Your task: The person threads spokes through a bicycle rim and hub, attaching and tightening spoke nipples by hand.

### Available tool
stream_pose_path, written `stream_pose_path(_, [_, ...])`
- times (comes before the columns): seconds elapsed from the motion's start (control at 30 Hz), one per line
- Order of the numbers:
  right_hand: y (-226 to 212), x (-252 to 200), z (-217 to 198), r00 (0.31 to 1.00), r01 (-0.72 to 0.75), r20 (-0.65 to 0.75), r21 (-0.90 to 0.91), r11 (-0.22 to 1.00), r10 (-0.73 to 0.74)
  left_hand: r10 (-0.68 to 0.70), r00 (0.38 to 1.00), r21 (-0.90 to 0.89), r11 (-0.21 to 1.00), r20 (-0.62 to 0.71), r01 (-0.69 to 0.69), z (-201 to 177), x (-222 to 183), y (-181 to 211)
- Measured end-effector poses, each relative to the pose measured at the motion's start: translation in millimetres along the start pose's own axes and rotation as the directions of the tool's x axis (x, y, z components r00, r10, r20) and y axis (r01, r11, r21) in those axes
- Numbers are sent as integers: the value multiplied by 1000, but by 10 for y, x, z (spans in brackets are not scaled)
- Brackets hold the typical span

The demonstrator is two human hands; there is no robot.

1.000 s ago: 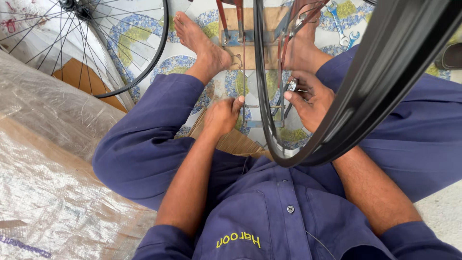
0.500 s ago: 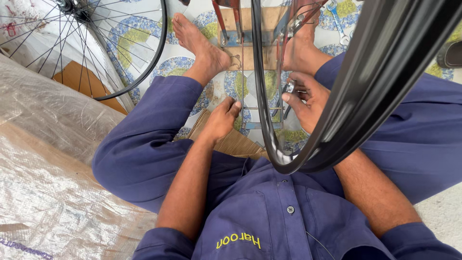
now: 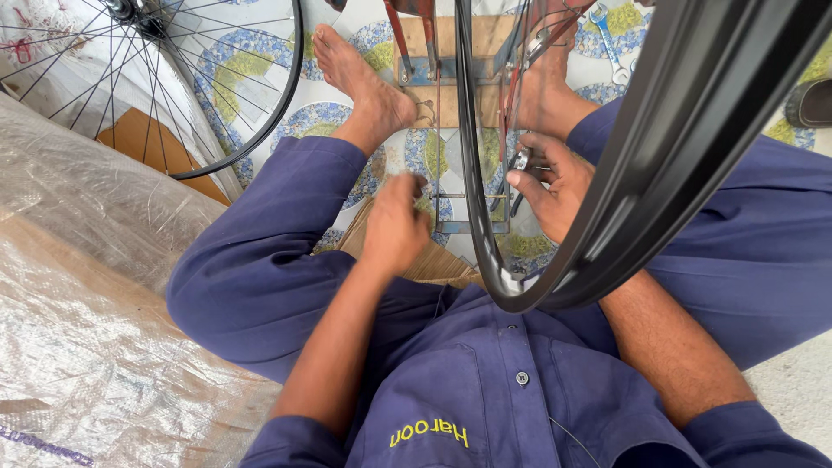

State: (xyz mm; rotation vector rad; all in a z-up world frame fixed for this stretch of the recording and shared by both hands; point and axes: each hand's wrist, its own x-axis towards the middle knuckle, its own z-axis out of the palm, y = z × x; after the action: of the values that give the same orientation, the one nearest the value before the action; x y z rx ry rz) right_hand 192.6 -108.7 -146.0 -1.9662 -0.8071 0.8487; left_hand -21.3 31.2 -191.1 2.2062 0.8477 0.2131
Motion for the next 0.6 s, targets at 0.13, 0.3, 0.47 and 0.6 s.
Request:
stream_pose_path(0.13, [-13,-2,8,999,50,16,48,998,-51,229,968,150,958,102,-243,-197,-286,586])
stream_pose_path(0.3, [-95,6,-6,999,-21,26,-47,999,22,420,908,130,900,4,-417,-229,-437,868])
stream_pose_path(0.47, [9,9,24,998,44,33,98,994,-48,429,903,165,891,-7,-422,-175,-463,821])
stream_pose_path(0.6, [131,20,60,1000,6,25,109,994,-9,426,905,173,891,4,-420,-133,-452,806])
